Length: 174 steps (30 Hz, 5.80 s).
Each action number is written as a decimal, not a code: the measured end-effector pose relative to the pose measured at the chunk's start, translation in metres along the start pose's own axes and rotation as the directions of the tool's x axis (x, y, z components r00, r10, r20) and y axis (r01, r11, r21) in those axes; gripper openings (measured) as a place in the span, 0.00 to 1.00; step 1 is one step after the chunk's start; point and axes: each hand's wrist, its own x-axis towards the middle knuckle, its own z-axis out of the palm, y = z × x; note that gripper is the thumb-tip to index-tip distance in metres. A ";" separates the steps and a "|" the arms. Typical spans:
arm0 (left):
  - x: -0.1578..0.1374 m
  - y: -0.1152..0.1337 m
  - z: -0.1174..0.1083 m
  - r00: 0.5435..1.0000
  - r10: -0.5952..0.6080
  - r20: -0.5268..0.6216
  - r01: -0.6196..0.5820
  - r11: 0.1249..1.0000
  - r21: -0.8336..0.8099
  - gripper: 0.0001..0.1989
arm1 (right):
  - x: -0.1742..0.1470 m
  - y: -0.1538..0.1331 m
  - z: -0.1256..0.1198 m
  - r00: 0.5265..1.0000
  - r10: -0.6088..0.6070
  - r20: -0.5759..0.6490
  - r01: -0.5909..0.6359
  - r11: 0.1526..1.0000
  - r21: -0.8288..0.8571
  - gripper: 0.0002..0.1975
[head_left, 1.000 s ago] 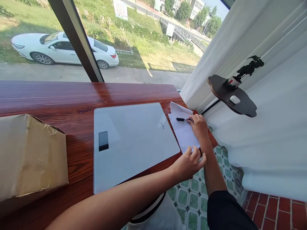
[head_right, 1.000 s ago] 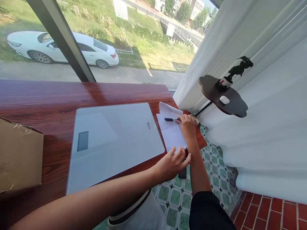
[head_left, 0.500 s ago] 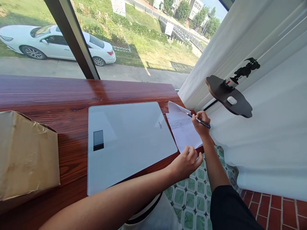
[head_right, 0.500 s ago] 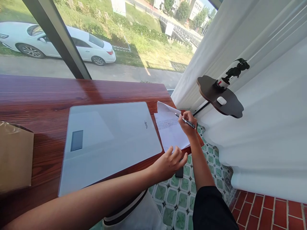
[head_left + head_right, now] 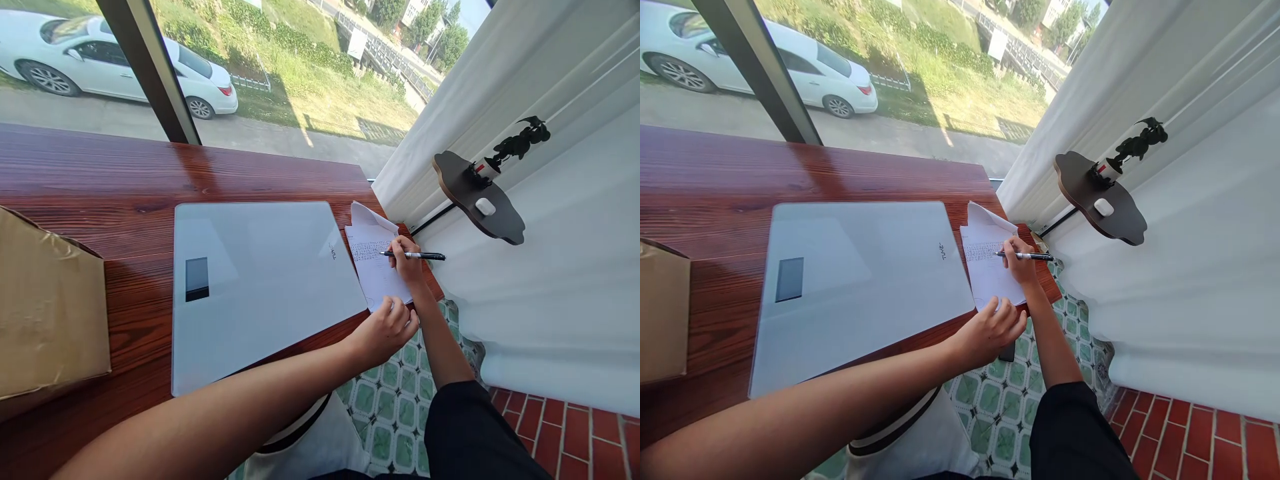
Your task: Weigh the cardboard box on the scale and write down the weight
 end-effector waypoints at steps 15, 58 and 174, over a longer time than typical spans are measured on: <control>0.000 0.004 0.007 1.000 -0.006 -0.003 0.006 1.000 0.018 0.23 | 0.000 0.003 0.002 0.997 0.044 0.066 -0.037 0.994 -0.104 0.22; 0.002 -0.001 -0.003 0.997 0.007 0.079 -0.003 0.999 -0.050 0.24 | 0.000 -0.004 0.004 0.998 0.023 0.050 -0.017 0.995 -0.101 0.20; -0.004 -0.003 -0.003 0.998 0.004 0.061 -0.006 0.999 0.046 0.23 | 0.015 0.034 -0.004 0.983 -0.083 -0.166 -0.003 0.888 -0.461 0.21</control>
